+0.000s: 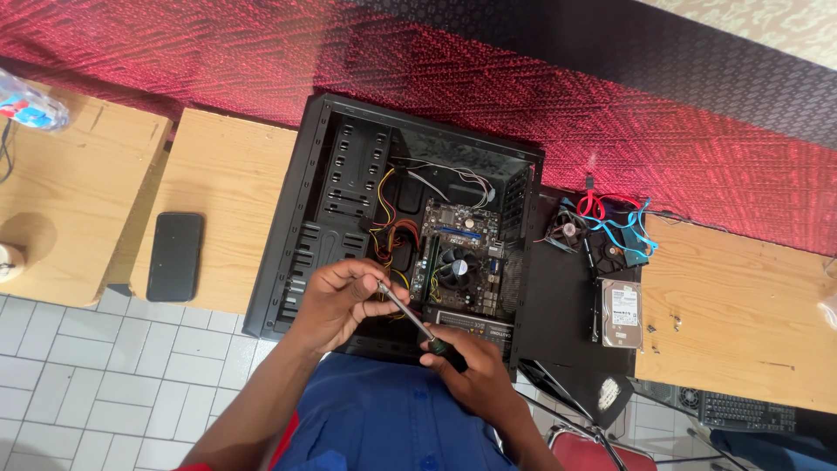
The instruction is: Installing a power supply unit and using a screwdriver to secure internal components within a desktop computer case.
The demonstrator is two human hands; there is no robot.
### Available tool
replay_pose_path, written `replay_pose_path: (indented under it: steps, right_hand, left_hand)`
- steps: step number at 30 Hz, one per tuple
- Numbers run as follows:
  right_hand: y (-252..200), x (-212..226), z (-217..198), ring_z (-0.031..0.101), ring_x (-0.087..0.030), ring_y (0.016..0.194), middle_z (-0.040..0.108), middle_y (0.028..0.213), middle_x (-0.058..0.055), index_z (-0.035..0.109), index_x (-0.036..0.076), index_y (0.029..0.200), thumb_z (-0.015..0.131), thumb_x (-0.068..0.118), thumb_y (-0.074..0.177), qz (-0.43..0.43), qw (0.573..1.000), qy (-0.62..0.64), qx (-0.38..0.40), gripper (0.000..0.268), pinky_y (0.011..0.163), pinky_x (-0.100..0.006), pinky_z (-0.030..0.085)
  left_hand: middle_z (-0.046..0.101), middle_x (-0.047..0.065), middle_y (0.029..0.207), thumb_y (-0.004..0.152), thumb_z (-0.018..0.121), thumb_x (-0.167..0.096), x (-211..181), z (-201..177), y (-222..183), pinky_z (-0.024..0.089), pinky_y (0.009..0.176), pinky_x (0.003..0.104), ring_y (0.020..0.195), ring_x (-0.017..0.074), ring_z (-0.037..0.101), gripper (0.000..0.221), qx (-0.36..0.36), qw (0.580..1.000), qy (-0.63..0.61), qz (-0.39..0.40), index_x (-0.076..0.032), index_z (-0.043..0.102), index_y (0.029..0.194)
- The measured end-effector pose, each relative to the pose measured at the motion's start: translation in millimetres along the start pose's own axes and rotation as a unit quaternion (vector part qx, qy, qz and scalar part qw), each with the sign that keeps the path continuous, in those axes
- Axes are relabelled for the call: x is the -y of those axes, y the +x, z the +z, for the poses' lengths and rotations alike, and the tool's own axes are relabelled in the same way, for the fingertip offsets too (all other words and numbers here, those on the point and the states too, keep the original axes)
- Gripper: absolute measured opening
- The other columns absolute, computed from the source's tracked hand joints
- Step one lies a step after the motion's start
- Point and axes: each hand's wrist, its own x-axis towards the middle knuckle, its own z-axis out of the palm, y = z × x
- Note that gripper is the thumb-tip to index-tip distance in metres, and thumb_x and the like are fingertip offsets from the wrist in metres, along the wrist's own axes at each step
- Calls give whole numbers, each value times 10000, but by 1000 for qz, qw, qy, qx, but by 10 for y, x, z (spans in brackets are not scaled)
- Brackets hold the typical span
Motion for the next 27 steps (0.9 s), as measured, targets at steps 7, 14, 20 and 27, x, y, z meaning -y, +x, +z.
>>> replay_pose_path:
  steps: [7,14,20,27]
  right_hand:
    - [5,19,-34,790,-225,995,821,1049,-51,692,83,1278,703,364,949,-7,1000,-8,9,433,911,-363,608]
    - [-1,28,-140,645,-180,829,666,932,-57,730,44,1259,741,348,926,-14,1000,9,18,451,756,-301,509]
    - [-33,-91,-145,777,-189,794,774,919,-120,625,36,1212,630,270,995,128,965,209,94,318,791,-313,614]
    - [77,-194,-190,687,-214,662,759,922,-207,521,46,1164,566,386,1024,189,894,363,181,370,639,-324,570]
  left_hand:
    - [748,298,961,944,723,-137,-14,8,-30,680,815,534,943,440,774,180,4,1000,4,0,34,711,999]
    - [757,244,966,956,687,-56,-78,3,-28,686,858,535,949,411,787,100,32,995,90,35,32,721,988]
    - [742,203,936,947,696,-56,-10,-5,-13,681,869,551,936,407,792,98,15,995,93,40,34,715,980]
    - [740,200,942,947,685,-31,8,12,-34,689,881,533,932,386,792,91,-3,993,110,50,42,717,990]
